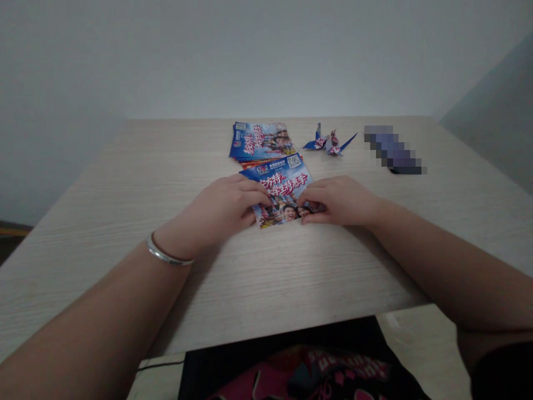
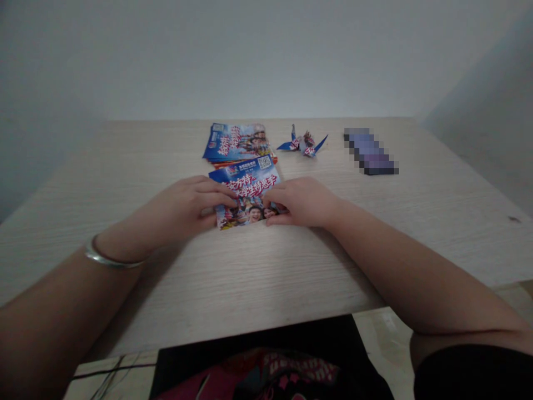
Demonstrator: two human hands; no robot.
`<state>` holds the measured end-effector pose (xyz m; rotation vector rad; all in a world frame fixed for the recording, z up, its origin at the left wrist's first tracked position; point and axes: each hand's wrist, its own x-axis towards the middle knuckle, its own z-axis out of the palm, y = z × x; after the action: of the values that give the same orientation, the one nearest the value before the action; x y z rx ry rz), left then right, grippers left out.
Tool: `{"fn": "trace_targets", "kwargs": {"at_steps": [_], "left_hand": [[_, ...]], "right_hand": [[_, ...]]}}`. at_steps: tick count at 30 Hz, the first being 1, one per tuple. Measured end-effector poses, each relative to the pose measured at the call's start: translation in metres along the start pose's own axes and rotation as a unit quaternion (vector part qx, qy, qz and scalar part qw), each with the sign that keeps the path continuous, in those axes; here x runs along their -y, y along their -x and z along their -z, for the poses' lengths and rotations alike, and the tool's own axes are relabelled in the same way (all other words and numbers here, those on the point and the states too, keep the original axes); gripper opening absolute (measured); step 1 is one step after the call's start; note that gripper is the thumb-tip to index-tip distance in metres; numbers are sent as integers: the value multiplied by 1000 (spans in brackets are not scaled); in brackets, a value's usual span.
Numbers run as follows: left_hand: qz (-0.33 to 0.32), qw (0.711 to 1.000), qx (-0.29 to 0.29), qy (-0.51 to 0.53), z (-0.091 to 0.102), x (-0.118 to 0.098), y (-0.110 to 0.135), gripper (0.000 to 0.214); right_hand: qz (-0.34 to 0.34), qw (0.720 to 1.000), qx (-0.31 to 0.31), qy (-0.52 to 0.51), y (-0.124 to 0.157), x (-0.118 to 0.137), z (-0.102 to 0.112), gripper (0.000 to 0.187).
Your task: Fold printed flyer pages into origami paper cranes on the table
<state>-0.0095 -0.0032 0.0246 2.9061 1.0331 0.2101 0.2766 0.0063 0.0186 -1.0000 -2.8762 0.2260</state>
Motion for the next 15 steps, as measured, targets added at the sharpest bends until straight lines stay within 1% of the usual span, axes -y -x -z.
{"fn": "trace_targets", "kwargs": {"at_steps": [5,7,11,15], "left_hand": [[14,999,50,-10,3,-2,1,36],[12,999,49,-9,2,-2,2,40],[2,999,29,15,0,0,5,45],[24,998,26,43,1,-1,5,47]], "right_hand": [[13,1000,-14,14,-1,-4,-4,25],[29,999,-27,18,-1,-5,-5,25],[60,997,-48,19,0,-8,-6,26],[49,997,-62,28,1,-10,-5,28]]}}
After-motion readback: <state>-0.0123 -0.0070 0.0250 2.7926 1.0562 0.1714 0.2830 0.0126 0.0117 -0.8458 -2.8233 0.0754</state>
